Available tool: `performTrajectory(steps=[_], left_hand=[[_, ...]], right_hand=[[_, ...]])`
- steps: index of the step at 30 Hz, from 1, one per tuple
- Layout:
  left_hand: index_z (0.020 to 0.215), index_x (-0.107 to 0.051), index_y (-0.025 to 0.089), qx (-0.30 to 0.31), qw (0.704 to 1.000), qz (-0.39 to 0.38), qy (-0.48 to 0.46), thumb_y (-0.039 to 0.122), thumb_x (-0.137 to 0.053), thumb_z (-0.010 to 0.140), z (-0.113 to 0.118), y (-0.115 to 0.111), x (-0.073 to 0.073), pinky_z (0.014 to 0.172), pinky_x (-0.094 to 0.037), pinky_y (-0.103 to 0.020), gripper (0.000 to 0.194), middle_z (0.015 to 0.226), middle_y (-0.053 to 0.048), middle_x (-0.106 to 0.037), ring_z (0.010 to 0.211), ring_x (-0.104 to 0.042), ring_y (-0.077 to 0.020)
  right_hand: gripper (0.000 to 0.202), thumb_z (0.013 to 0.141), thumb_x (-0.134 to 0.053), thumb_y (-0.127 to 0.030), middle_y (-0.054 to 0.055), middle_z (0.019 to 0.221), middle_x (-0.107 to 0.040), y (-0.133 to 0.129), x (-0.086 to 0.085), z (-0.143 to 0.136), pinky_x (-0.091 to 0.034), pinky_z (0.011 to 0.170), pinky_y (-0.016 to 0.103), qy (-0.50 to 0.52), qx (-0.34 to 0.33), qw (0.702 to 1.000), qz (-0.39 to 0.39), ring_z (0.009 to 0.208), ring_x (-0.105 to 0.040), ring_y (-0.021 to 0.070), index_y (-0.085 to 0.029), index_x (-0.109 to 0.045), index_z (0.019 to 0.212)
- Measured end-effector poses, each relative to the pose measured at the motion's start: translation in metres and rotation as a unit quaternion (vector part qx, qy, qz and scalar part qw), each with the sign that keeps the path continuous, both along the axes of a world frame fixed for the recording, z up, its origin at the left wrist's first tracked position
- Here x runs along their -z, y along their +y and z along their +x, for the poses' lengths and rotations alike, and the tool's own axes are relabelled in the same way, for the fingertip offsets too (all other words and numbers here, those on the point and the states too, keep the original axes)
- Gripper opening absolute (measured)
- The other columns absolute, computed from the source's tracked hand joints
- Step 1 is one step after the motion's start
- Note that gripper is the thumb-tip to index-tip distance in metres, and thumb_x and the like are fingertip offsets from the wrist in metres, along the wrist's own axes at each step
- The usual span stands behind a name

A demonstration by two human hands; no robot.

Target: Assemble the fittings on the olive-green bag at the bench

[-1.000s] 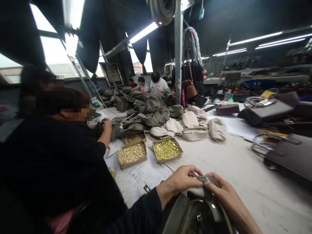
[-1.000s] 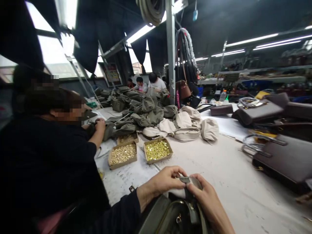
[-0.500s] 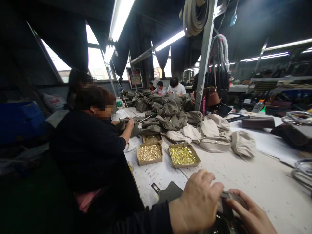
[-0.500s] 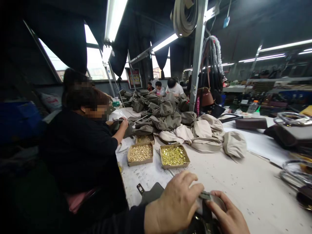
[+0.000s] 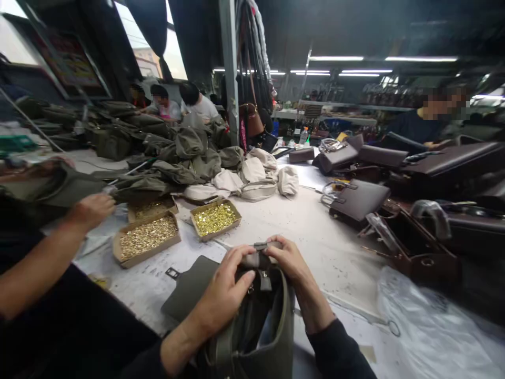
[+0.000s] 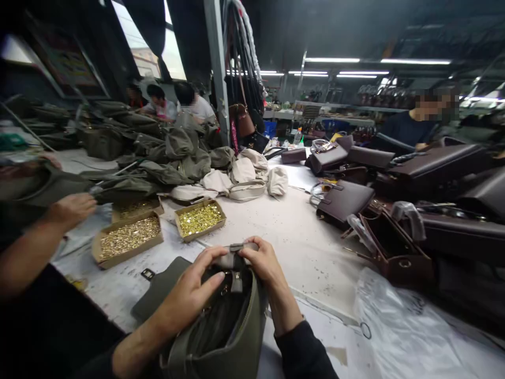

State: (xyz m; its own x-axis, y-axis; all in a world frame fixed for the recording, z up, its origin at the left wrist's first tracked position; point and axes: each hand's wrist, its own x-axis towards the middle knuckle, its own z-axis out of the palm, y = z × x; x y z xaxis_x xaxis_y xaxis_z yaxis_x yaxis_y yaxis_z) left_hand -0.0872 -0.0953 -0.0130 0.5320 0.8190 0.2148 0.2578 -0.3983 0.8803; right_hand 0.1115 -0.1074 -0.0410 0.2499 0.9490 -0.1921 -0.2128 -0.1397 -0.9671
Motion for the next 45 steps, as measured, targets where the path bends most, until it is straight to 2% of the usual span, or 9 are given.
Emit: performTrajectory(steps=[3,6,12,18,22,27,37,41,45], left_hand=[[0.122,-0.061,0.019,-0.001,0.998,-0.062,0.029,0.036,-0.058,0.084,0.0,0.021,0.004,0.094,-0.044,-0.04,0.041,0.126,-0.009,-0.061,0.106,-0.058,-0.0281],[0.121,-0.059,0.018,0.006,0.992,-0.105,0.069,0.044,-0.062,0.082,0.002,0.03,0.008,0.081,-0.045,-0.037,0.047,0.113,-0.008,-0.064,0.086,-0.057,-0.0244],[0.111,-0.059,0.02,0.016,0.992,-0.12,0.027,0.04,-0.064,0.084,0.012,0.037,0.026,0.082,-0.045,-0.032,0.034,0.102,-0.003,-0.064,0.092,-0.059,-0.0224],[0.101,-0.057,0.019,-0.015,0.984,-0.169,-0.051,0.044,-0.068,0.087,0.018,0.042,0.041,0.074,-0.044,-0.025,0.03,0.089,0.0,-0.062,0.083,-0.056,-0.0174],[0.093,-0.058,0.018,-0.017,0.989,-0.149,-0.005,0.047,-0.068,0.088,0.02,0.043,0.039,0.068,-0.042,-0.024,0.031,0.08,0.001,-0.06,0.075,-0.054,-0.0157],[0.092,-0.062,0.018,-0.009,0.993,-0.114,0.029,0.052,-0.067,0.089,0.022,0.045,0.036,0.069,-0.044,-0.024,0.035,0.084,-0.002,-0.064,0.079,-0.057,-0.0181],[0.076,-0.058,0.016,-0.001,0.972,-0.236,-0.014,0.056,-0.079,0.079,0.024,0.046,0.035,0.055,-0.036,-0.022,0.046,0.066,0.001,-0.054,0.061,-0.047,-0.0129],[0.072,-0.053,0.015,0.012,0.933,-0.35,-0.089,0.049,-0.089,0.069,0.029,0.044,0.028,0.053,-0.035,-0.019,0.05,0.063,0.003,-0.052,0.056,-0.043,-0.009],[0.07,-0.05,0.014,0.017,0.903,-0.412,-0.123,0.043,-0.095,0.062,0.032,0.046,0.023,0.052,-0.036,-0.017,0.054,0.06,0.003,-0.053,0.053,-0.043,-0.0073]], right_hand=[[0.035,0.054,-0.074,-0.032,-0.003,0.062,-0.059,-0.001,0.007,-0.004,-0.033,0.054,0.023,0.059,-0.01,0.998,-0.025,0.055,-0.046,0.0114,-0.016,-0.061,0.082],[0.037,0.052,-0.075,-0.032,-0.003,0.061,-0.059,-0.002,0.009,-0.01,-0.033,0.052,0.023,0.105,-0.02,0.994,-0.039,0.052,-0.046,0.0112,-0.017,-0.06,0.082],[0.037,0.049,-0.077,-0.03,-0.003,0.06,-0.059,-0.001,0.016,-0.009,-0.037,0.055,0.023,0.15,-0.012,0.987,-0.048,0.053,-0.049,0.0111,-0.016,-0.06,0.079],[0.034,0.047,-0.078,-0.029,-0.002,0.06,-0.061,0.001,0.018,-0.009,-0.035,0.055,0.023,0.155,0.003,0.987,-0.038,0.054,-0.048,0.0105,-0.015,-0.064,0.075],[0.03,0.049,-0.077,-0.027,-0.002,0.06,-0.061,0.002,0.018,-0.009,-0.035,0.056,0.023,0.156,0.013,0.987,-0.027,0.056,-0.048,0.0108,-0.014,-0.066,0.073],[0.028,0.05,-0.077,-0.027,-0.001,0.06,-0.06,0.003,0.02,-0.007,-0.036,0.059,0.024,0.148,0.023,0.989,-0.02,0.059,-0.048,0.0116,-0.014,-0.067,0.072],[0.025,0.054,-0.076,-0.029,-0.003,0.061,-0.059,0.001,0.017,-0.01,-0.034,0.06,0.024,0.123,0.033,0.992,0.01,0.06,-0.047,0.0121,-0.017,-0.065,0.073],[0.029,0.051,-0.078,-0.029,-0.002,0.061,-0.06,0.001,0.017,-0.009,-0.034,0.059,0.024,0.134,0.021,0.991,0.004,0.059,-0.048,0.0119,-0.016,-0.064,0.074],[0.029,0.052,-0.077,-0.029,-0.002,0.06,-0.06,0.002,0.019,-0.008,-0.033,0.057,0.024,0.151,0.002,0.988,-0.001,0.058,-0.047,0.0115,-0.016,-0.064,0.075]])
